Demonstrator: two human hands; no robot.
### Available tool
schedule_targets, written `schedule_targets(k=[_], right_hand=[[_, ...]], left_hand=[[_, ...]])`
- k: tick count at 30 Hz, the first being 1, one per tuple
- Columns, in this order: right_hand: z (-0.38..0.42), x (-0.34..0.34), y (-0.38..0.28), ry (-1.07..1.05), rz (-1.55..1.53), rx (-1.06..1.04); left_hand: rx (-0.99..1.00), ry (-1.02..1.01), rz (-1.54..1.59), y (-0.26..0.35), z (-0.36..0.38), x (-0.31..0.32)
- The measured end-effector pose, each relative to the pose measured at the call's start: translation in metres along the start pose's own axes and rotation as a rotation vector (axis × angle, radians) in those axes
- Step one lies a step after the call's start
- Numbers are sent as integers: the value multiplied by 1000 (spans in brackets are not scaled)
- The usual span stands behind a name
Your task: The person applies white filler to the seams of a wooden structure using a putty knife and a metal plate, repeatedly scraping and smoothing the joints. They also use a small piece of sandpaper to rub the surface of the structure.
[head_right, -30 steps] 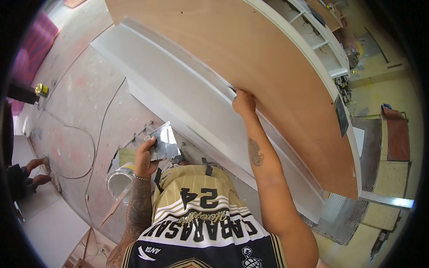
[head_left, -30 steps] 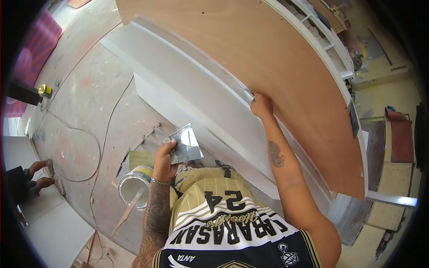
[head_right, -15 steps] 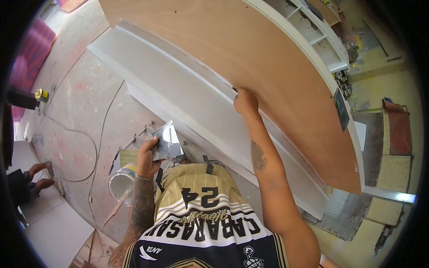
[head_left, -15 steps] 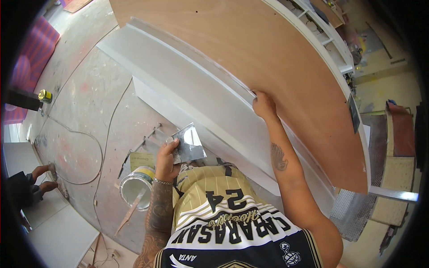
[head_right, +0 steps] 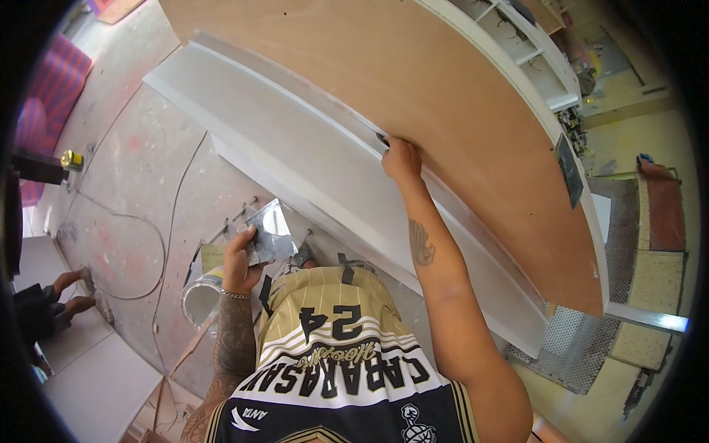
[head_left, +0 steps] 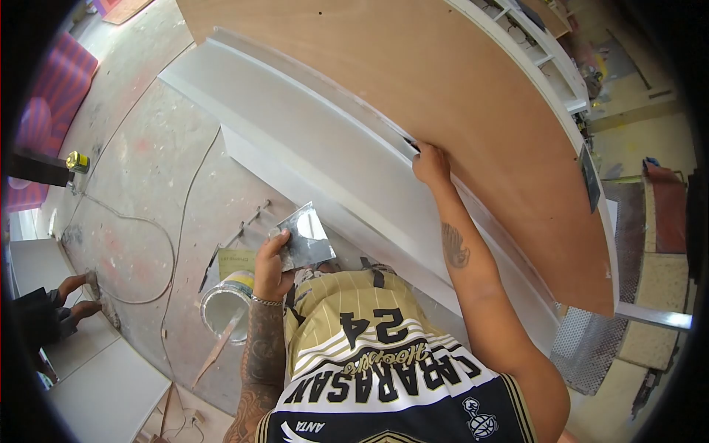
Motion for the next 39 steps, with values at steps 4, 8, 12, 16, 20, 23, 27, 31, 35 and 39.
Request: schedule_targets(k=[4,8,12,16,20,23,27,31,35,39], right_hand=[[-5,-6,-33,-104,-38,32],[17,-20,-58,-128,-34,-50],[27,-42,-24,-101,-31,5],[34,-25,13,-55,-33,79],[27,-6,20,31,3,2],[21,-5,7,-57,-17,38],[37,-13,-28,-119,-45,-28],[59,-40,-24,-55,-127,5],[46,-32,21,6,-44,60],[39,-17,31,7,-33,32]], left_hand=[[-9,-22,-3,-4,-2,-2],[-43,-40,2,-5,-4,8],[-43,-89,-17,-5,-6,8],[-45,-69,-23,-7,-9,5],[-67,-104,-66,-6,-8,5],[-34,-89,-66,-11,-10,3],[-58,-87,-65,-15,-9,6],[-44,-132,-32,-6,-10,12],[-30,-105,-9,-7,-8,11],[-34,-115,-2,-8,-6,9]])
Point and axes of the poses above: each hand's wrist, its own z-axis away from the middle knuckle, its own x-axis out of the palm, y = z × x, the point moved 1 cm from there along -z, towards the middle knuckle, and after that the axes turned 6 degrees about -y, right-handed, at the moved point
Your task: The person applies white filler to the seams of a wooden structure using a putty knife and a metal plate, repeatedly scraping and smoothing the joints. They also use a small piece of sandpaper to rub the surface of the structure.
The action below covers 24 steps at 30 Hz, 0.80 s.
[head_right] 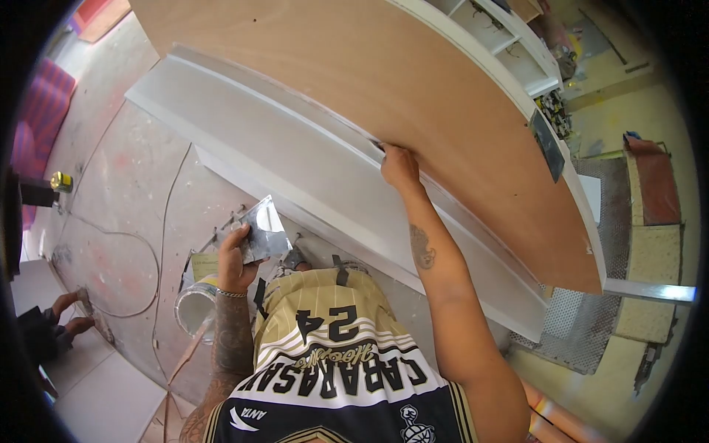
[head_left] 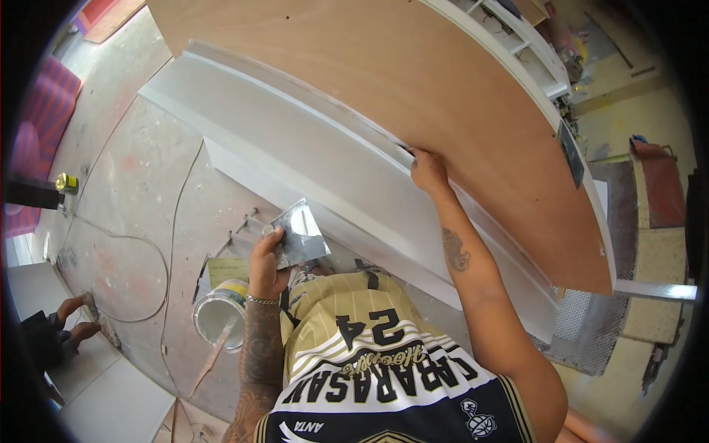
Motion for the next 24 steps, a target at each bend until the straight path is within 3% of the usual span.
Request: schedule_targets(k=[5,7,10,11,14,15,20,24], right_hand=[[-10,16,-2,3,6,-43],[-10,11,-28,-86,-30,7],[4,16,-62,-14,5,-124],[10,10,-67,-79,-16,-114],[25,-15,-50,-60,-60,20],[26,-24,-36,-134,-47,175],[36,-8,30,-99,82,230],[40,-11,12,-71,59,270]], left_hand=[[-9,-31,42,-1,3,-3],[-12,-12,62,-3,3,-1],[-23,9,23,-3,3,5],[-25,15,-2,-3,3,5],[-4,-5,-6,-2,-2,2],[-1,-11,7,-3,-2,1],[-16,-8,20,-3,-5,-1],[-50,-24,28,-3,-11,-5]])
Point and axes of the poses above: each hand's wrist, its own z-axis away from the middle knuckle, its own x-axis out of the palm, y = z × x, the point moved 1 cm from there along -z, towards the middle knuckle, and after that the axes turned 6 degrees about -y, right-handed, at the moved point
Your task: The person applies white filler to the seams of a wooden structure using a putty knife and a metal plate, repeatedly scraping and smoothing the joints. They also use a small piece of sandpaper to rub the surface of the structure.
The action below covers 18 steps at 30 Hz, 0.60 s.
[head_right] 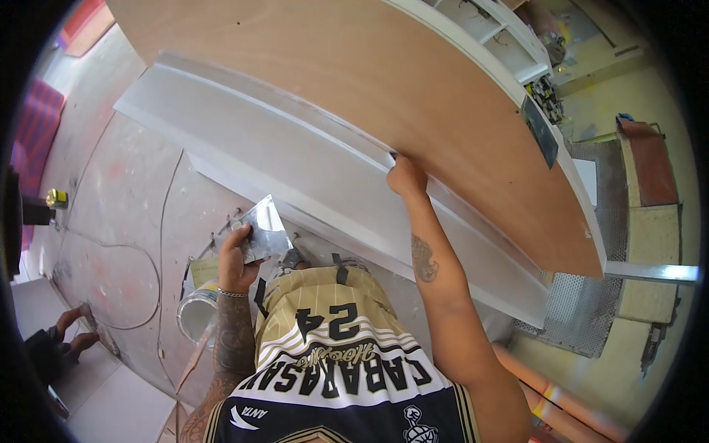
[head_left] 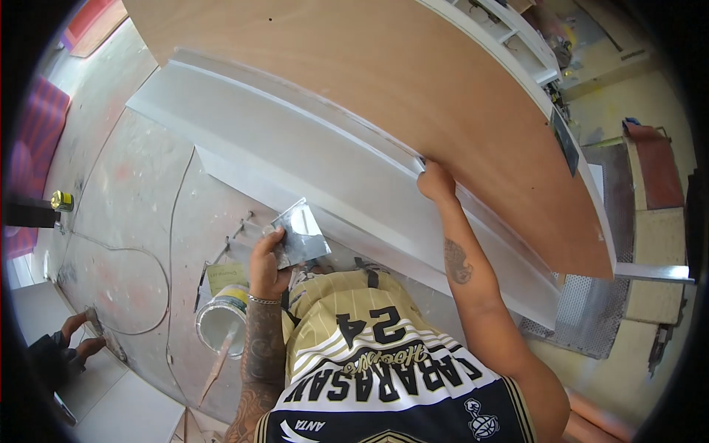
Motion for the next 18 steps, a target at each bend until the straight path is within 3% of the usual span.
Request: schedule_targets(k=[3,18], right_hand=[[-4,-9,-28,-136,67,96],[-30,-7,-147,-203,45,-66]], left_hand=[[-5,-3,-48,4,1,4],[41,53,-5,11,10,0]])
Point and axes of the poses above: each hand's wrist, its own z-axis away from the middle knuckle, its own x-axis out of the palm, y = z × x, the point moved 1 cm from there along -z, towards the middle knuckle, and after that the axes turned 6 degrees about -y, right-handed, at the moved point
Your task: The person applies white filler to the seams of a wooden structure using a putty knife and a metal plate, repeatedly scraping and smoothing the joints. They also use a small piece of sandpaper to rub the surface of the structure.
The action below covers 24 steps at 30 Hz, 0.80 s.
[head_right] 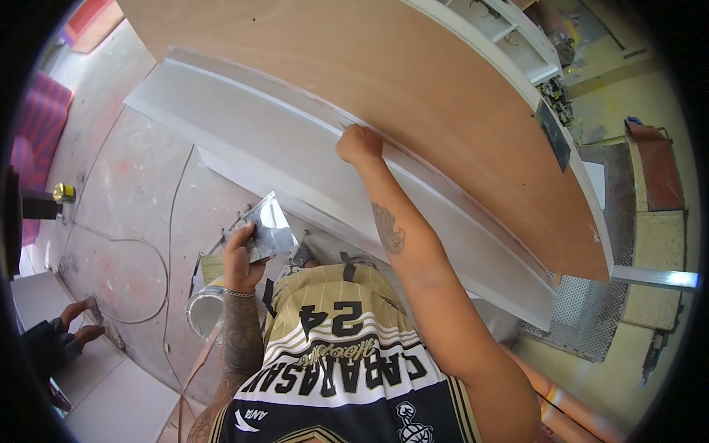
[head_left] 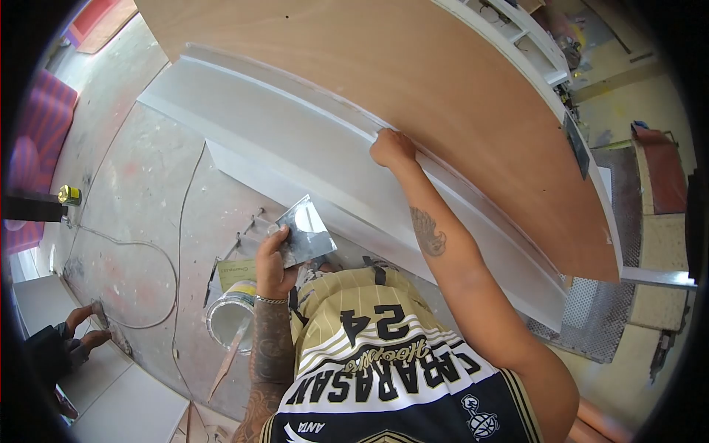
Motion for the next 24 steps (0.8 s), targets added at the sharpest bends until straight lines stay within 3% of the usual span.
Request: schedule_targets(k=[3,5,7,10,12,14,15,16,18,20,21,22,23,24], right_hand=[[32,-13,-9,-64,-266,-177],[93,-19,-9,7,-616,-535],[154,-20,-12,129,-789,-882],[197,-19,-4,222,-773,-1235],[208,-9,5,271,-621,-1208],[200,14,44,186,-488,-975],[199,20,63,140,-422,-858],[208,21,71,145,-603,-754],[226,19,83,137,-950,-547],[237,12,93,-290,-1852,-70],[242,11,94,-535,-2259,231],[243,8,93,-699,-2389,123],[244,7,92,-874,-2506,7],[247,7,92,-1061,-2611,-111]], left_hand=[[-1,70,95,-3,-2,9],[-27,122,205,0,1,29],[-131,27,365,-3,-3,21],[-277,-105,412,-6,-5,34],[-314,-107,322,-2,5,70],[-293,-282,283,5,4,65],[-185,-218,264,11,11,80],[-76,-152,243,17,19,93],[346,-314,-145,12,19,97],[771,-360,-729,-5,23,100],[933,-678,-1022,0,23,116],[1171,-847,-1032,-7,23,135],[1267,-883,-1278,-11,25,140],[1298,-899,-1330,-18,28,143]])
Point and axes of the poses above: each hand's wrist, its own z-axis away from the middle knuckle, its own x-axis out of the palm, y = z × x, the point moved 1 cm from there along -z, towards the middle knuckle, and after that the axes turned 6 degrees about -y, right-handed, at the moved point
